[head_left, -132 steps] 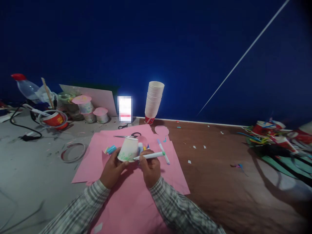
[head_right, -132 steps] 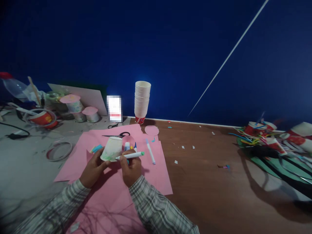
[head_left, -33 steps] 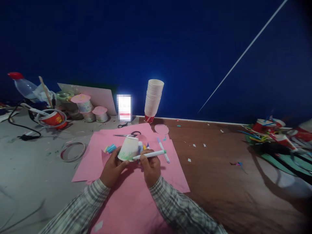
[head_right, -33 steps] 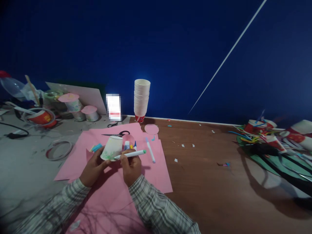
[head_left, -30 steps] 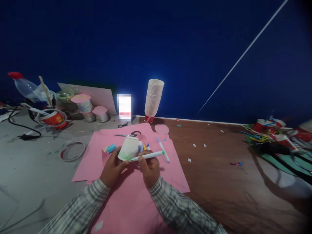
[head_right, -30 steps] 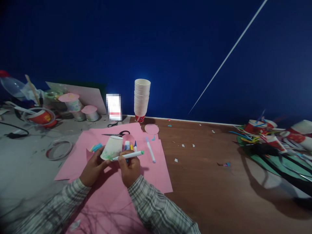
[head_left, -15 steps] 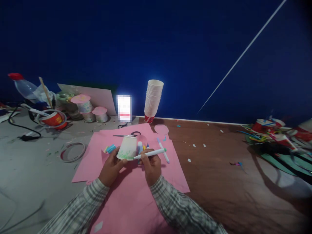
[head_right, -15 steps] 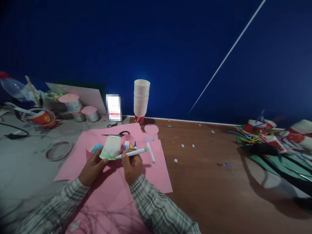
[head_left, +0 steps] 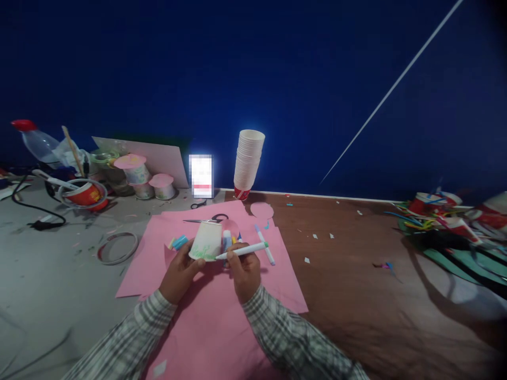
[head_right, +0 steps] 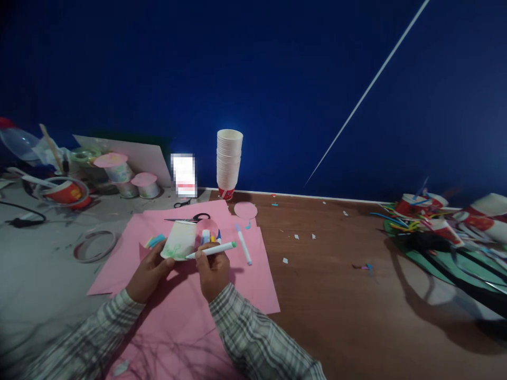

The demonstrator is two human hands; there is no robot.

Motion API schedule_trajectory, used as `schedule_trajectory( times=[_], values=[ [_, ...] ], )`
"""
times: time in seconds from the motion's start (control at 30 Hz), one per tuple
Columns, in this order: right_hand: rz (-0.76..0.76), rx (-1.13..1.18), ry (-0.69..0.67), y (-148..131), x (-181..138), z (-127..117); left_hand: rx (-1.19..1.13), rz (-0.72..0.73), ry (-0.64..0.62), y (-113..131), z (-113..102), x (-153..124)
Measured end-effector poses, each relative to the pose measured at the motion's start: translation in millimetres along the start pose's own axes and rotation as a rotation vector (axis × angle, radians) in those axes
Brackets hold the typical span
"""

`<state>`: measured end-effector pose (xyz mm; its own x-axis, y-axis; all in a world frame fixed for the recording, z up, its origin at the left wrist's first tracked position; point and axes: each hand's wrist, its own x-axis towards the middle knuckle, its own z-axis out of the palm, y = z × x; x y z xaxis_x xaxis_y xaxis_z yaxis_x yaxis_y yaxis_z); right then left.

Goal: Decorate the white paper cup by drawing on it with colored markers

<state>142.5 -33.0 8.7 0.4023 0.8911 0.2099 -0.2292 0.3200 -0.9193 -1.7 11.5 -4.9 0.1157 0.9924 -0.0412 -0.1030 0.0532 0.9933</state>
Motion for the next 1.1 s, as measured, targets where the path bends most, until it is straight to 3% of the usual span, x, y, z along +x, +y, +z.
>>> schedule_trajectory(
  times=[0.2, 0.57, 0.93, 1.1],
  values=[
    [-0.008, 0.021, 0.056, 4.7, 2.2, -1.1, 0.009, -0.020, 0.000, -4.7, -3.0, 1.8],
    [0.004, 0.015, 0.008, 1.5, -1.7, -1.1, -0.066, -0.032, -0.025, -8.2, -4.6, 1.0],
    [0.013, 0.095, 0.081, 7.8, 1.6, 0.3, -0.116, -0.104, -0.043, -7.7, -3.2, -0.4],
    [-0.110, -0.076, 0.058, 1.1, -2.7, -1.7, -0.124, -0.127, -0.066, -5.1, -3.6, -0.5]
  ],
)
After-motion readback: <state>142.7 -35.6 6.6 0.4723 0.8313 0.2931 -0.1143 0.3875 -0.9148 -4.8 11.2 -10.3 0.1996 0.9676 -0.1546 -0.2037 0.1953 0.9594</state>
